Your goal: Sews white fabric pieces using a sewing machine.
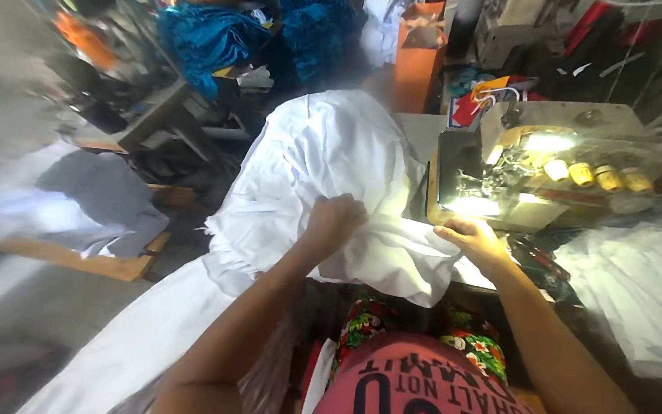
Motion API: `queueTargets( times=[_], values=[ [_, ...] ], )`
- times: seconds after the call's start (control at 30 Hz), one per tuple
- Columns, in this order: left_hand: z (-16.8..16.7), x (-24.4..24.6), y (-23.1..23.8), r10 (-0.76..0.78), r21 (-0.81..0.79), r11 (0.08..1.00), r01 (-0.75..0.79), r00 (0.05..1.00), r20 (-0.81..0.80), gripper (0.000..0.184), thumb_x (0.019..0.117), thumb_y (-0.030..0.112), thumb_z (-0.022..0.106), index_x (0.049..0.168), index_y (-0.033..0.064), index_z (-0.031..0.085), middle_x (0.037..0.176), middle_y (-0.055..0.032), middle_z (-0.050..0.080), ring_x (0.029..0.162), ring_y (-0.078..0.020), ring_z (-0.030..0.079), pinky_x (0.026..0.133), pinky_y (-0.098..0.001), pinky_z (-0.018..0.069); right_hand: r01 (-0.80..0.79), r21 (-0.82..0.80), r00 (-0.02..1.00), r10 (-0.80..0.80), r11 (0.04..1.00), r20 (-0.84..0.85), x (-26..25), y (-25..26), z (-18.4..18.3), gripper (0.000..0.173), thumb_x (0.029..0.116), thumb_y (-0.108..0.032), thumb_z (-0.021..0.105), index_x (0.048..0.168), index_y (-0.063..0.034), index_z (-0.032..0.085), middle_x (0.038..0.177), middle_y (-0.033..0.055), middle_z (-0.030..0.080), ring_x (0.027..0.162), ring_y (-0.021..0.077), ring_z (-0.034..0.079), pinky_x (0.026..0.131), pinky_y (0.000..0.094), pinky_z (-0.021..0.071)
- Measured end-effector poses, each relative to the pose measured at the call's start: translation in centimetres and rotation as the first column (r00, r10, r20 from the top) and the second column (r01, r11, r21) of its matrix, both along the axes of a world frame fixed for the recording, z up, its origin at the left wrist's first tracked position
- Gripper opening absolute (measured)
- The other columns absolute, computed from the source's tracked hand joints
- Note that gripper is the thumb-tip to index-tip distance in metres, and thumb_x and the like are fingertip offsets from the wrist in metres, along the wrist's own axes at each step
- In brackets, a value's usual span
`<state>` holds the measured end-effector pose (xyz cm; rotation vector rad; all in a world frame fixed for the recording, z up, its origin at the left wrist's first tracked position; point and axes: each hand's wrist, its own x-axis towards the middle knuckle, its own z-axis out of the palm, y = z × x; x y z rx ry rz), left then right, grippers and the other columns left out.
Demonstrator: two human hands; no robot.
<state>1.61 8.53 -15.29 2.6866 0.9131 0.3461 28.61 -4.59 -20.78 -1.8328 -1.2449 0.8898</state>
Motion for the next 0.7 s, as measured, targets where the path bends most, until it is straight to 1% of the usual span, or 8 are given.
queueTargets(
  times=[0.1, 0.17, 0.27, 0.33, 0.53, 0.6, 0.67, 0.7],
  values=[
    [-0.3, -0.4, -0.7, -0.001, 0.163, 0.986, -0.029, 0.984, 0.179, 0.015, 0.0979, 0.013, 0.066, 0.098, 0.0042, 0.078, 0.085, -0.0149, 0.071, 0.078, -0.0333, 0.071, 0.072, -0.0545, 0.0530, 0.114, 0.200, 0.993, -0.110, 0.973, -0.032, -0.4, -1.0, -0.3, 0.012, 0.0969, -0.016, 0.070, 0.098, -0.0032, 0.070, 0.082, 0.0058, 0.066, 0.075, 0.0134, 0.061, 0.073, 0.0389, 0.0512],
    [-0.5, -0.7, -1.1, 0.000, 0.236, 0.970, -0.061, 0.968, 0.251, 0.014, 0.0968, 0.012, 0.066, 0.100, 0.0060, 0.079, 0.082, -0.0134, 0.071, 0.073, -0.0310, 0.070, 0.067, -0.0497, 0.0536, 0.130, 0.350, 0.981, -0.172, 0.928, 0.092, -0.7, -1.9, -0.1, 0.013, 0.0960, -0.016, 0.070, 0.099, -0.0035, 0.069, 0.084, 0.0032, 0.067, 0.074, 0.0078, 0.063, 0.072, 0.0305, 0.0542],
    [-0.9, -1.3, -1.3, -0.041, 0.324, 0.944, -0.069, 0.946, 0.321, 0.013, 0.0955, 0.010, 0.066, 0.096, 0.0060, 0.078, 0.079, -0.0110, 0.071, 0.070, -0.0264, 0.068, 0.068, -0.0448, 0.0509, 0.096, 0.474, 0.915, -0.265, 0.875, 0.305, -1.2, -3.0, 0.5, 0.017, 0.0967, -0.015, 0.068, 0.095, 0.0019, 0.070, 0.084, 0.0123, 0.067, 0.073, 0.0197, 0.065, 0.069, 0.0417, 0.0543],
    [-1.1, -1.6, -1.4, -0.053, 0.338, 0.939, -0.064, 0.944, 0.327, 0.013, 0.0955, 0.010, 0.066, 0.095, 0.0055, 0.078, 0.080, -0.0103, 0.073, 0.071, -0.0256, 0.069, 0.070, -0.0453, 0.0507, 0.087, 0.487, 0.895, -0.283, 0.869, 0.345, -1.0, -3.2, 0.2, 0.017, 0.0973, -0.015, 0.067, 0.095, 0.0021, 0.070, 0.084, 0.0138, 0.067, 0.073, 0.0218, 0.065, 0.068, 0.0428, 0.0538],
    [-0.9, -1.8, -1.0, -0.068, 0.325, 0.945, -0.033, 0.954, 0.293, 0.012, 0.0950, 0.012, 0.068, 0.096, 0.0072, 0.079, 0.078, -0.0092, 0.072, 0.070, -0.0243, 0.068, 0.070, -0.0442, 0.0506, 0.098, 0.494, 0.908, -0.281, 0.864, 0.311, -0.3, -3.3, -0.2, 0.018, 0.0964, -0.016, 0.068, 0.096, 0.0020, 0.071, 0.085, 0.0126, 0.069, 0.073, 0.0176, 0.065, 0.070, 0.0375, 0.0540],
    [-0.3, -1.7, -1.0, -0.059, 0.293, 0.956, -0.019, 0.965, 0.255, 0.013, 0.0960, 0.014, 0.067, 0.098, 0.0064, 0.078, 0.077, -0.0099, 0.070, 0.069, -0.0255, 0.067, 0.070, -0.0451, 0.0501, 0.073, 0.456, 0.919, -0.237, 0.887, 0.314, 0.0, -3.5, 0.5, 0.017, 0.0950, -0.016, 0.070, 0.098, 0.0003, 0.073, 0.086, 0.0112, 0.069, 0.073, 0.0159, 0.064, 0.070, 0.0372, 0.0535],
    [0.4, -1.9, -1.4, -0.031, 0.263, 0.964, -0.023, 0.979, 0.202, 0.017, 0.0978, 0.016, 0.065, 0.102, 0.0039, 0.076, 0.080, -0.0125, 0.068, 0.071, -0.0290, 0.067, 0.068, -0.0484, 0.0506, 0.034, 0.404, 0.920, -0.186, 0.914, 0.344, 0.1, -3.9, 1.4, 0.016, 0.0946, -0.015, 0.071, 0.102, -0.0010, 0.074, 0.090, 0.0133, 0.071, 0.076, 0.0217, 0.066, 0.071, 0.0455, 0.0535],
    [0.6, -2.1, -1.5, -0.021, 0.259, 0.965, -0.029, 0.982, 0.189, 0.017, 0.0982, 0.015, 0.065, 0.103, 0.0032, 0.076, 0.083, -0.0134, 0.069, 0.073, -0.0303, 0.068, 0.069, -0.0497, 0.0513, 0.005, 0.388, 0.910, -0.165, 0.922, 0.380, 0.1, -4.2, 1.6, 0.017, 0.0952, -0.016, 0.070, 0.104, -0.0022, 0.075, 0.091, 0.0131, 0.070, 0.076, 0.0231, 0.066, 0.071, 0.0471, 0.0539]
  ],
)
